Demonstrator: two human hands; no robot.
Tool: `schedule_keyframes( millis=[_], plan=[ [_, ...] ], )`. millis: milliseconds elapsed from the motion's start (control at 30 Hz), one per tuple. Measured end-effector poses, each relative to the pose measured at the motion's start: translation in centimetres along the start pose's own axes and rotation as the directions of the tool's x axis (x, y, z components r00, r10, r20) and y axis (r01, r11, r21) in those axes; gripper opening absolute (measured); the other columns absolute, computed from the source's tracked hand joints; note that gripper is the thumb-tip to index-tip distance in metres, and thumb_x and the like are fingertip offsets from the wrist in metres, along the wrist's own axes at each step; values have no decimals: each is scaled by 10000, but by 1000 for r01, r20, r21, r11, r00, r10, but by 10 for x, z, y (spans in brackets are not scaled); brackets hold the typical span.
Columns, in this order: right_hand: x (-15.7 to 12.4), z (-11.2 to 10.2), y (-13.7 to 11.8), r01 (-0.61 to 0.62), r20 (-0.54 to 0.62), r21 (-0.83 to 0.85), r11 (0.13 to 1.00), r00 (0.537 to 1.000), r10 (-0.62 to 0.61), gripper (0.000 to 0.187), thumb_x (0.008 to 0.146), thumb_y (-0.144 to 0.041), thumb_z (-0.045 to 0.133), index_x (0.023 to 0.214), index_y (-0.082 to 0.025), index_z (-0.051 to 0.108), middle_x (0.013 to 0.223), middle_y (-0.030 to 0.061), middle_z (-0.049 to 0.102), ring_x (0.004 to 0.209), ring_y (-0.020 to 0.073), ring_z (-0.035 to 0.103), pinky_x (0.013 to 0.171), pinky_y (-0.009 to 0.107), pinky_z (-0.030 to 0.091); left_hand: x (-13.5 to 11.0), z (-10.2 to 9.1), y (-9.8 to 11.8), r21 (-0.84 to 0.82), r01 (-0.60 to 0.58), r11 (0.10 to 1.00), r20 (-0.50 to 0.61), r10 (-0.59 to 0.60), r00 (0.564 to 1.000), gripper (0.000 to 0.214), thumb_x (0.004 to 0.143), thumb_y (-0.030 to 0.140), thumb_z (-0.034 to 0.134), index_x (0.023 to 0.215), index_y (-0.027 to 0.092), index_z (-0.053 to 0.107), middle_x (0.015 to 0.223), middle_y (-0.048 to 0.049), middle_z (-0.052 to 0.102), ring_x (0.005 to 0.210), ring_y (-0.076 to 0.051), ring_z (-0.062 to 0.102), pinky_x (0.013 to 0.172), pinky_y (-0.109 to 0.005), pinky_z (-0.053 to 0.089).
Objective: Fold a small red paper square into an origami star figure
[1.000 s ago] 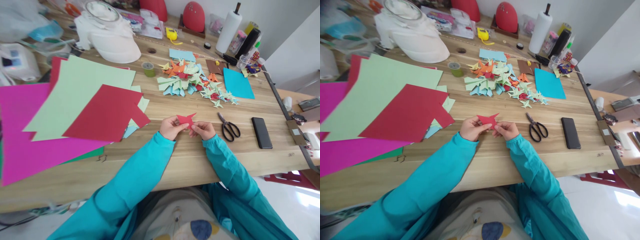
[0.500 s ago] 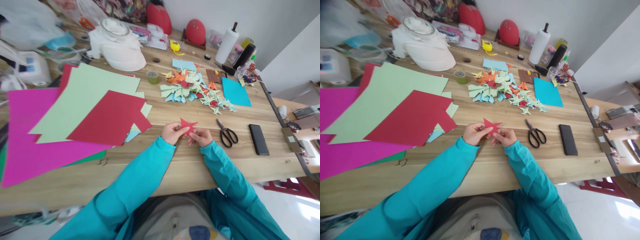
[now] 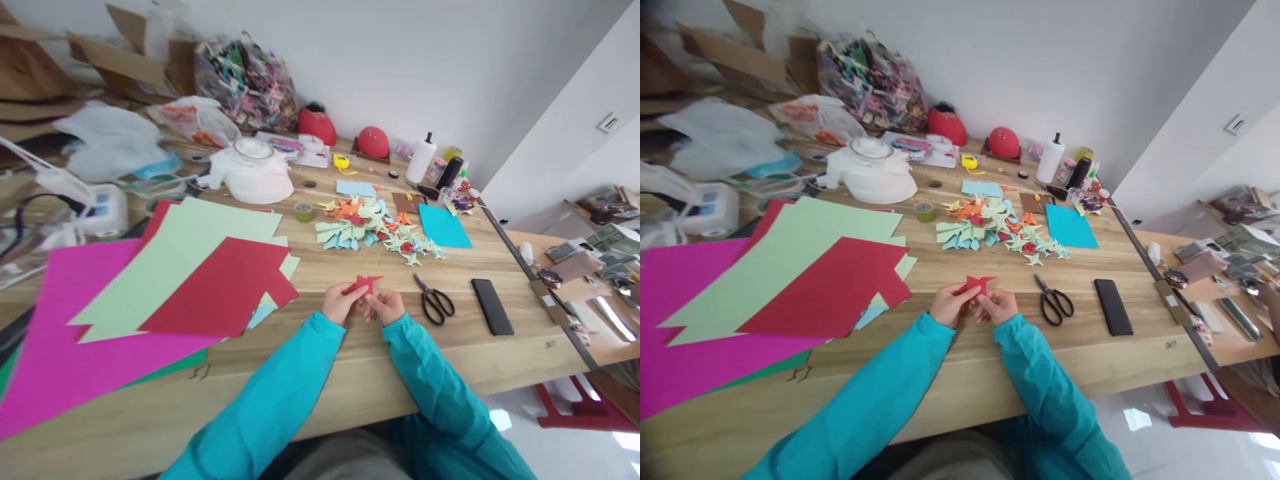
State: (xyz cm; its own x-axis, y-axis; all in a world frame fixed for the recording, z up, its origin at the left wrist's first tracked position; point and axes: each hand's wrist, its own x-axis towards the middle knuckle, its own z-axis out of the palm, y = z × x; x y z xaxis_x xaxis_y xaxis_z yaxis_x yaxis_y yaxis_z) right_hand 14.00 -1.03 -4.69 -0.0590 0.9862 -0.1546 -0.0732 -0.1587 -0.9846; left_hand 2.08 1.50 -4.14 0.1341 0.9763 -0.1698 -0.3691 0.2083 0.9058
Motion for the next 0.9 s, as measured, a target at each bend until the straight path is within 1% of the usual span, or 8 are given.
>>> schedule_keyframes(
  millis=[233,400,467,567,633,700,800,900],
  plan=[
    [-7,-14,17,126,-176,-133,983,973,-149,322,661,-473,628,641,-158,562,476,-3,614,391,106,552,414,219,448,15,0,17,-337,-63,940,-253,-26,967,275,411,222,812,607,123,647,494,21,603,400,-46,475,404,-163,385],
    [-1,-44,13,198,-350,-261,945,893,-284,317,676,-433,595,810,-146,594,657,47,670,589,157,627,598,297,509,17,-5,17,-392,51,919,-130,-110,985,279,415,187,791,649,110,659,518,-9,622,449,-78,535,417,-175,434],
    [-7,-62,8,173,-431,-489,855,805,-409,290,726,-392,540,839,-134,609,762,88,678,677,176,629,672,324,502,14,-5,15,-365,70,928,-89,-110,990,256,442,194,778,651,104,660,514,-17,622,434,-76,528,412,-177,432],
    [-26,-97,4,1,-439,-814,580,653,-618,298,781,-288,415,891,-110,629,881,140,656,824,222,597,762,369,468,12,-4,14,-331,78,940,-57,-103,993,223,476,211,766,637,103,656,478,-17,608,402,-73,508,387,-174,406],
    [-40,-119,5,-143,-396,-900,411,662,-636,313,761,-229,402,920,-94,635,936,166,634,891,250,569,812,403,438,12,-3,15,-327,73,942,-54,-96,994,217,479,212,767,630,105,655,472,-16,605,395,-73,500,380,-177,394],
    [-51,-136,7,-212,-376,-920,329,714,-591,321,746,-250,442,919,-75,647,915,179,631,857,255,572,791,396,445,12,-2,17,-330,67,942,-58,-91,994,217,472,208,769,624,106,653,483,-16,611,393,-73,497,382,-186,394],
    [-58,-146,8,-176,-295,-949,262,790,-538,329,747,-308,495,936,-94,659,933,158,631,888,249,569,824,382,437,13,0,20,-332,74,940,-63,-100,993,212,458,206,771,599,110,645,467,-9,600,388,-78,493,382,-195,393],
    [-57,-142,5,-204,-335,-930,306,813,-476,304,719,-281,520,926,-113,665,921,140,638,868,241,578,813,381,443,12,2,22,-324,80,943,-55,-104,993,213,464,219,768,597,109,643,440,-2,584,369,-73,479,376,-192,378]
  ],
)
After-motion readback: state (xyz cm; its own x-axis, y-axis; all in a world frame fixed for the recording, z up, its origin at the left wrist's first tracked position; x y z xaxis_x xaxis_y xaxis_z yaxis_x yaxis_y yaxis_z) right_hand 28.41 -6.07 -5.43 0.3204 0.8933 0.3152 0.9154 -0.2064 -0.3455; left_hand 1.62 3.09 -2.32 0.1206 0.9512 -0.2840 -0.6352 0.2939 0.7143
